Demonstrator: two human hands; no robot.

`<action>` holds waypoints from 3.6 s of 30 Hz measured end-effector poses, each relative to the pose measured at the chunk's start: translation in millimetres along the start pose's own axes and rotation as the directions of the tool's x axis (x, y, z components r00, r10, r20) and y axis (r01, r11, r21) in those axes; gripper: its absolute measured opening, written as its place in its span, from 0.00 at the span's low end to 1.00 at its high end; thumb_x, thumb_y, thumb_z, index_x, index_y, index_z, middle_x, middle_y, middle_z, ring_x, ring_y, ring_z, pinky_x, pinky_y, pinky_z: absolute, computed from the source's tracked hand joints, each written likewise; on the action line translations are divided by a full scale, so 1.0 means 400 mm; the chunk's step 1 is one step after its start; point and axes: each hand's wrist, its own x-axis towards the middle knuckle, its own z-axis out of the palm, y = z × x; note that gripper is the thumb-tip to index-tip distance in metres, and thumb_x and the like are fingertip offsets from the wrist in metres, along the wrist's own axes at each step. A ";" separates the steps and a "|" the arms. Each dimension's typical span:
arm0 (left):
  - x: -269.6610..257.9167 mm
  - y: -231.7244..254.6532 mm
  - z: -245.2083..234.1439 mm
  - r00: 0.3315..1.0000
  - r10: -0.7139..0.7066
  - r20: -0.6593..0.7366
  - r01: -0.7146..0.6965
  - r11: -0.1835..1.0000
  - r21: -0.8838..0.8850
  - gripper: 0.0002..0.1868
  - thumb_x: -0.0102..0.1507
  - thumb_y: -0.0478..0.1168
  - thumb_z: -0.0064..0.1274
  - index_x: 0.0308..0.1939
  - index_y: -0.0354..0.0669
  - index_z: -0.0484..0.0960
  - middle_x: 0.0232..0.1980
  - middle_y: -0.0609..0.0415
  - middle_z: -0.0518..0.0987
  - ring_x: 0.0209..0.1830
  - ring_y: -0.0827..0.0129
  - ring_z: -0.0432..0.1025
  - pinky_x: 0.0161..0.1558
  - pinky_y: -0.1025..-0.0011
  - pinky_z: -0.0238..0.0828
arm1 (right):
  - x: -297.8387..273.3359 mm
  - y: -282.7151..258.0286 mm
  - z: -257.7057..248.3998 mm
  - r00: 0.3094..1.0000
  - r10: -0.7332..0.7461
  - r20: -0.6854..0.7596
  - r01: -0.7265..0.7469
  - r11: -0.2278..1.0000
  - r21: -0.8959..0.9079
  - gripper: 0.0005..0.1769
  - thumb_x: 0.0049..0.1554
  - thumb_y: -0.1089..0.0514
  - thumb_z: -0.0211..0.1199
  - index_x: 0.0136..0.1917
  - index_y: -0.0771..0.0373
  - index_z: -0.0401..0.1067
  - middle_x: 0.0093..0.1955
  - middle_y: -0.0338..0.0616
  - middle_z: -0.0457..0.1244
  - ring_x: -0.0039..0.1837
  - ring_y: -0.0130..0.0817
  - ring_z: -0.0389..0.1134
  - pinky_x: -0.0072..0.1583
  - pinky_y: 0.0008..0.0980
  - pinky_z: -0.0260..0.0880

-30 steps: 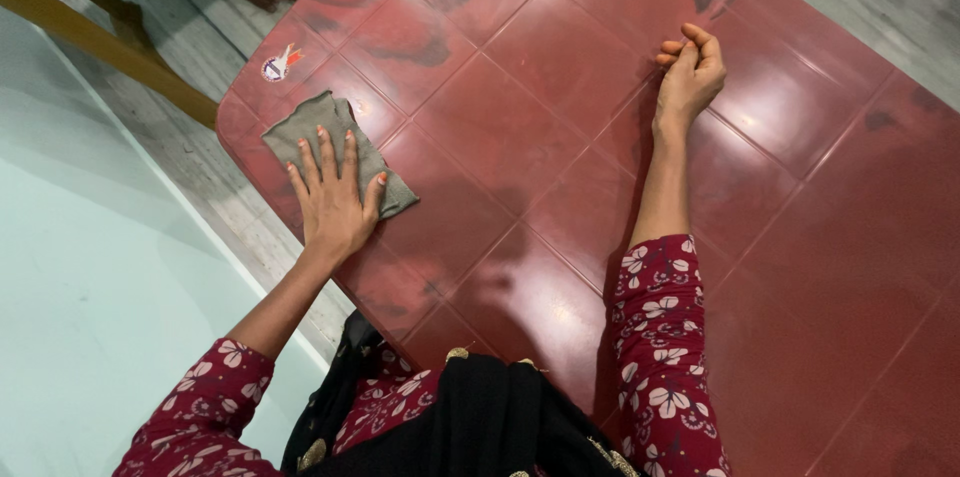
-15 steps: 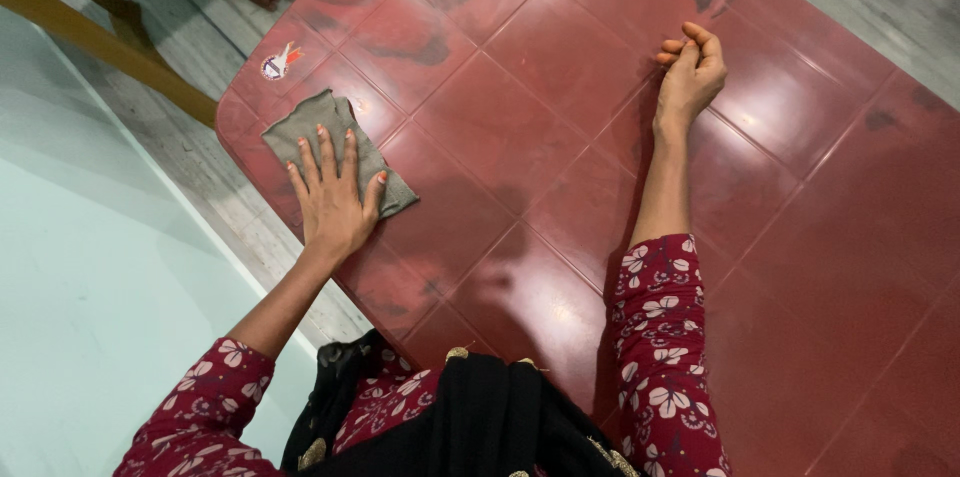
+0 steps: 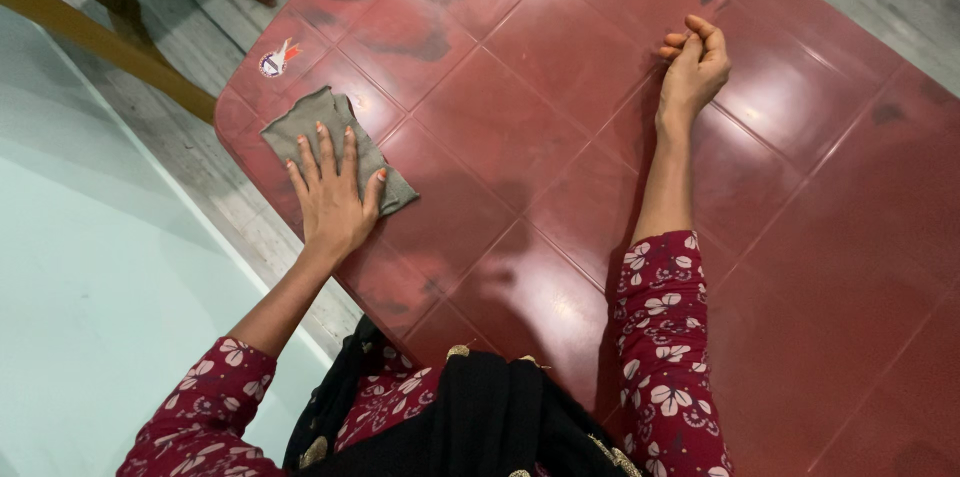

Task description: The person wipes the surface of a reddish-brown tiled table using a gray cloth. They move the cloth across different sections of the table in repetitive motions, occasionally pausing to reposition their hands or the cloth.

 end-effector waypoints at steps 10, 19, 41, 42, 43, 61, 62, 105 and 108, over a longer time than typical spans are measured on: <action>-0.004 0.001 0.002 1.000 0.003 -0.011 -0.003 1.000 -0.001 0.41 0.71 0.62 0.37 0.81 0.42 0.56 0.83 0.32 0.44 0.83 0.32 0.35 0.75 0.33 0.27 | 0.008 0.007 -0.003 1.000 0.009 -0.004 -0.009 1.000 0.023 0.15 0.65 0.67 0.50 0.56 0.66 0.77 0.41 0.40 0.72 0.39 0.23 0.73 0.43 0.23 0.75; -0.002 0.002 -0.002 1.000 0.009 -0.015 -0.009 1.000 0.002 0.40 0.71 0.62 0.37 0.80 0.41 0.57 0.83 0.31 0.45 0.82 0.31 0.36 0.75 0.33 0.27 | 0.003 -0.010 0.000 1.000 0.020 -0.006 -0.020 1.000 0.001 0.15 0.66 0.66 0.50 0.56 0.65 0.77 0.41 0.39 0.71 0.39 0.22 0.73 0.44 0.23 0.77; 0.000 0.007 -0.003 1.000 0.003 -0.010 -0.003 1.000 0.026 0.40 0.72 0.60 0.40 0.81 0.42 0.57 0.84 0.32 0.44 0.83 0.32 0.36 0.75 0.33 0.28 | -0.033 -0.030 -0.022 0.997 0.000 0.073 0.003 0.999 -0.050 0.15 0.68 0.66 0.49 0.57 0.64 0.77 0.43 0.39 0.71 0.42 0.21 0.73 0.47 0.23 0.79; 0.000 0.009 -0.002 1.000 0.000 -0.010 0.000 1.000 0.021 0.40 0.71 0.60 0.41 0.81 0.42 0.57 0.84 0.32 0.44 0.83 0.32 0.36 0.75 0.33 0.28 | -0.038 -0.028 -0.025 0.996 -0.015 0.083 0.018 0.999 -0.036 0.14 0.68 0.67 0.49 0.57 0.64 0.77 0.43 0.39 0.71 0.43 0.22 0.73 0.48 0.24 0.79; 0.000 0.009 -0.002 1.000 0.000 -0.010 0.000 1.000 0.021 0.40 0.71 0.60 0.41 0.81 0.42 0.57 0.84 0.32 0.44 0.82 0.32 0.36 0.75 0.33 0.28 | -0.043 -0.025 -0.029 0.995 -0.028 0.092 0.030 0.999 -0.016 0.14 0.68 0.68 0.50 0.58 0.65 0.77 0.44 0.40 0.71 0.43 0.23 0.73 0.48 0.24 0.78; 0.010 0.011 0.021 0.997 0.051 -0.054 -0.052 0.998 -0.020 0.39 0.70 0.60 0.42 0.80 0.44 0.58 0.83 0.34 0.46 0.82 0.32 0.37 0.75 0.34 0.29 | -0.111 -0.045 -0.099 0.942 -0.090 0.324 0.324 0.498 -0.804 0.25 0.70 0.50 0.49 0.76 0.61 0.65 0.82 0.67 0.45 0.82 0.69 0.36 0.77 0.65 0.29; 0.010 0.011 0.022 0.997 0.048 -0.053 -0.049 0.998 -0.029 0.39 0.70 0.60 0.42 0.79 0.44 0.58 0.83 0.34 0.46 0.82 0.32 0.37 0.74 0.34 0.29 | -0.114 -0.048 -0.097 0.936 -0.064 0.345 0.332 0.482 -0.811 0.30 0.72 0.46 0.44 0.82 0.60 0.59 0.85 0.67 0.40 0.84 0.70 0.31 0.79 0.64 0.25; -0.150 0.337 -0.040 0.905 0.297 -0.305 -0.396 0.326 -0.858 0.25 0.75 0.38 0.47 0.77 0.42 0.65 0.83 0.44 0.62 0.84 0.55 0.60 0.81 0.63 0.58 | -0.750 -0.290 -0.032 0.701 -0.077 0.709 0.519 0.737 -0.434 0.29 0.67 0.52 0.50 0.77 0.66 0.58 0.78 0.61 0.53 0.80 0.57 0.51 0.78 0.52 0.48; -0.160 0.271 -0.066 0.955 0.107 -0.278 -0.297 0.392 -0.871 0.26 0.75 0.38 0.43 0.78 0.39 0.63 0.81 0.45 0.65 0.83 0.56 0.61 0.80 0.62 0.58 | -0.793 -0.305 -0.004 0.565 -0.078 0.821 0.746 0.473 -0.468 0.36 0.66 0.46 0.50 0.80 0.69 0.52 0.81 0.69 0.45 0.82 0.63 0.43 0.78 0.58 0.39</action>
